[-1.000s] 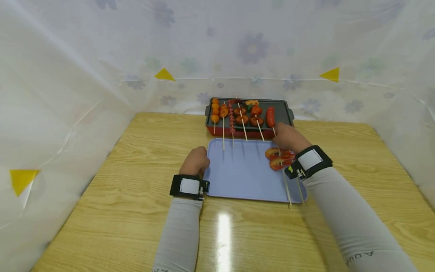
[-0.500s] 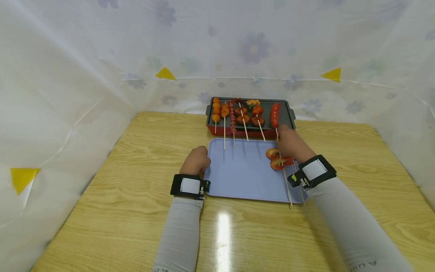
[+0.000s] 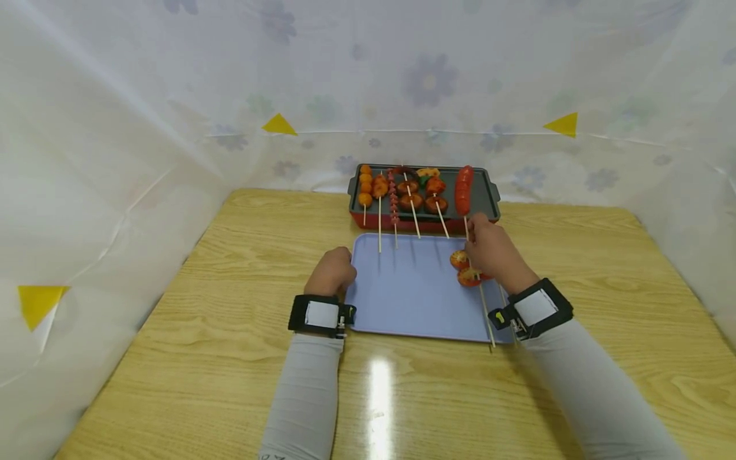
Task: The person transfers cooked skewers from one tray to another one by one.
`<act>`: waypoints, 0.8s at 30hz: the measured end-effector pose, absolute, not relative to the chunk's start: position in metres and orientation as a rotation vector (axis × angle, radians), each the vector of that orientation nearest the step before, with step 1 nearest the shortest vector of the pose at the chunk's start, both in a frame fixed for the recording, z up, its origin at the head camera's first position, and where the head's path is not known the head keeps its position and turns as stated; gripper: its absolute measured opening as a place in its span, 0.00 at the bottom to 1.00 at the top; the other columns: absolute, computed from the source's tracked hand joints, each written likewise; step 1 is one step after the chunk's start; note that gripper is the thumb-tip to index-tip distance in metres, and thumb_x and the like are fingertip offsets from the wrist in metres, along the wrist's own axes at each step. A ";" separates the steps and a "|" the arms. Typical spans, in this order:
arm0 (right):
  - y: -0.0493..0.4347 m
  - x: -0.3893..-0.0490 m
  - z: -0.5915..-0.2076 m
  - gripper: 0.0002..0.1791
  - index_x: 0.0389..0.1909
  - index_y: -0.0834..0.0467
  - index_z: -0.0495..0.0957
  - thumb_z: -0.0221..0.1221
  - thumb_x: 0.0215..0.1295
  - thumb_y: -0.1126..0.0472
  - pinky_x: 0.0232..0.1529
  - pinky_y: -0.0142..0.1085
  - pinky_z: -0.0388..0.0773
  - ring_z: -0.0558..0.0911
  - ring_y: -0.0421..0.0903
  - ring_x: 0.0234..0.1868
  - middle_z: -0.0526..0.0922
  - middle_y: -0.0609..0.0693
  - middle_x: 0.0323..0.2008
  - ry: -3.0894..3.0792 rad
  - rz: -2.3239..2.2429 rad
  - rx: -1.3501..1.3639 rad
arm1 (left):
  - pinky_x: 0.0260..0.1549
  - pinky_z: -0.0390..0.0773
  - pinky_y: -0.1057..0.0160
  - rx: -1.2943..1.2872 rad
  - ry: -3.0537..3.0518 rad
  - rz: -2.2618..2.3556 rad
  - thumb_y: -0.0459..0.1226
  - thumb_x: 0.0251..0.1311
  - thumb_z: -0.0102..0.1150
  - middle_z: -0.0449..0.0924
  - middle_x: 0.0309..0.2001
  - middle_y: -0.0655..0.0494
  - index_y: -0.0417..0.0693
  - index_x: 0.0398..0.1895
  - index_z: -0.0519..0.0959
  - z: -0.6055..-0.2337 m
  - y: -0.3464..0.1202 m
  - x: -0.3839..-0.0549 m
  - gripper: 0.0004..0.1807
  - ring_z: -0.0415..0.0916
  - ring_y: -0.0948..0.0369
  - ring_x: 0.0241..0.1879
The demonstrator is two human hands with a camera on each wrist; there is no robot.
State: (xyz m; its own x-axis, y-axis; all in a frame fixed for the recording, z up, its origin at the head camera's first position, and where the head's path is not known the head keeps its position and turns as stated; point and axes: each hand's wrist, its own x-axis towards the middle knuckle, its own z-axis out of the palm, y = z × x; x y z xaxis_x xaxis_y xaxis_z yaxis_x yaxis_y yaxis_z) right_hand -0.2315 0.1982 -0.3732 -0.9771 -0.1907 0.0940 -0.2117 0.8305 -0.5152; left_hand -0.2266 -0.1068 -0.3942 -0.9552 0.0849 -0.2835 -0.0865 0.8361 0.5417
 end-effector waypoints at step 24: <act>0.189 -0.175 -0.372 0.05 0.38 0.71 0.71 0.54 0.62 0.75 0.23 0.40 0.68 0.71 0.49 0.23 0.72 0.54 0.23 -3.032 0.660 0.510 | 0.21 0.69 0.62 -0.011 2.709 0.814 0.23 0.55 0.49 0.71 0.29 0.46 0.37 0.33 0.74 -0.390 -0.106 -0.224 0.05 0.69 0.53 0.28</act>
